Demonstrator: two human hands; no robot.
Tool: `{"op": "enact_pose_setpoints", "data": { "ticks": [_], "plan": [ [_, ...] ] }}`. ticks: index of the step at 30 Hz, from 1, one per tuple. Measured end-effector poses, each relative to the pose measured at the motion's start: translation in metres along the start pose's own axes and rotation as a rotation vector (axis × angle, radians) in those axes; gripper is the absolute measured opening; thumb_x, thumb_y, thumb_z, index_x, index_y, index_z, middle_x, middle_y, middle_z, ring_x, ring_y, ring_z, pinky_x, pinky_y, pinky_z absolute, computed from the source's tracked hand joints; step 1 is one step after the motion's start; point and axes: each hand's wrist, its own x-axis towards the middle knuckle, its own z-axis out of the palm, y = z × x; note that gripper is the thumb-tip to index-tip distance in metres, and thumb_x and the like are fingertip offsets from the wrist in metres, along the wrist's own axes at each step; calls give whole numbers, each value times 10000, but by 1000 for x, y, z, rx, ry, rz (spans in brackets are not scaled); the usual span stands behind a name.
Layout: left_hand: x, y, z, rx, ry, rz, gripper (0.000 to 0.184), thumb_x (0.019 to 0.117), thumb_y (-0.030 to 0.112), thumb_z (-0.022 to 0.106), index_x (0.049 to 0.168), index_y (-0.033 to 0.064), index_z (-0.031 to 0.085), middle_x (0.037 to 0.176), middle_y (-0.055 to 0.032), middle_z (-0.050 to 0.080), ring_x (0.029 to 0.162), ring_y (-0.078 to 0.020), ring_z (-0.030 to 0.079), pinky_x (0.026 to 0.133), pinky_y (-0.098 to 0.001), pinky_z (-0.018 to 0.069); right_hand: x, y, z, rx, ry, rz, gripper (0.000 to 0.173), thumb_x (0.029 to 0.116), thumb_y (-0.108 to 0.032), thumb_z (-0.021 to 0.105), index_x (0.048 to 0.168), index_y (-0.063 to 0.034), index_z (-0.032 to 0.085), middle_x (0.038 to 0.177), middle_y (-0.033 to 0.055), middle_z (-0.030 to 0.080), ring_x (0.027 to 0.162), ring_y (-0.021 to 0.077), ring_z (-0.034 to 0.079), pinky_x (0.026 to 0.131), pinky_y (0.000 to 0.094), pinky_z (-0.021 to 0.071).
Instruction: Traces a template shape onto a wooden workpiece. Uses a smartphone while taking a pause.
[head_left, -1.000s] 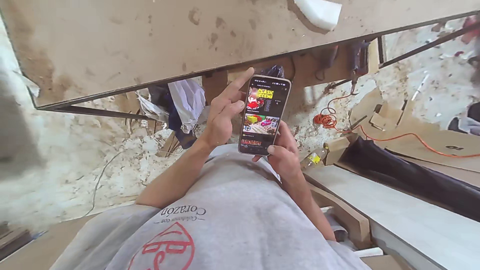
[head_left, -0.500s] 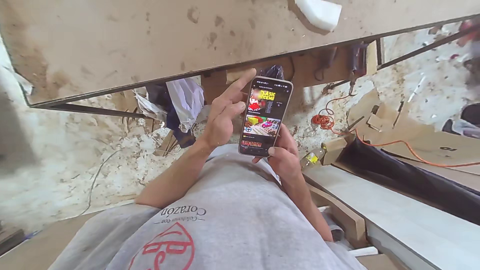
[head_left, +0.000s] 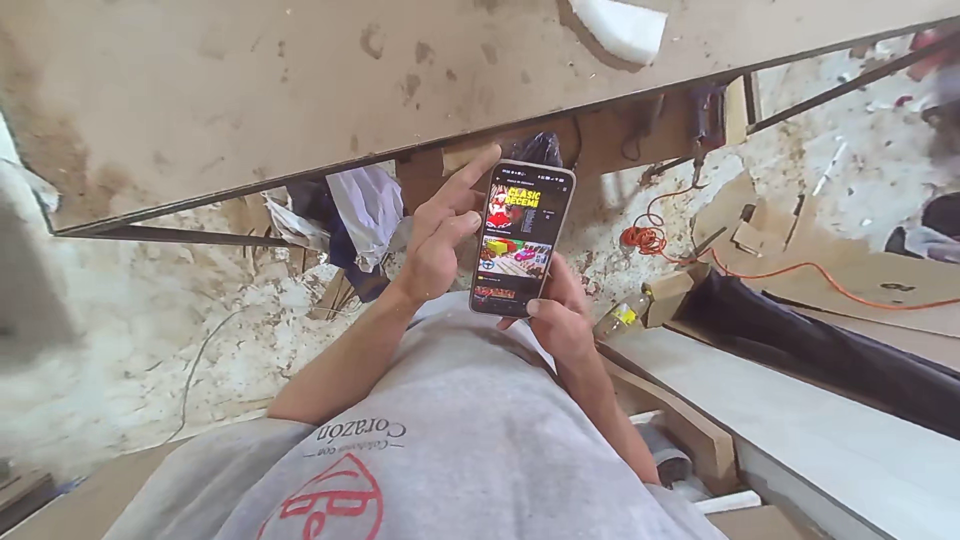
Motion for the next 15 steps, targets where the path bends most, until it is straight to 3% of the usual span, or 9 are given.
{"op": "enact_pose_setpoints", "data": {
  "ticks": [15],
  "plan": [
    [3, -2, -1, 16, -35, 13, 644, 944, 35, 290, 1587, 45, 330, 1227, -115, 682, 1051, -174, 691, 918, -388, 595, 0, 0, 0, -11, 13, -28, 536, 891, -65, 566, 1403, -31, 410, 1232, 131, 671, 1004, 281, 727, 648, 457, 653]
  ]
}}
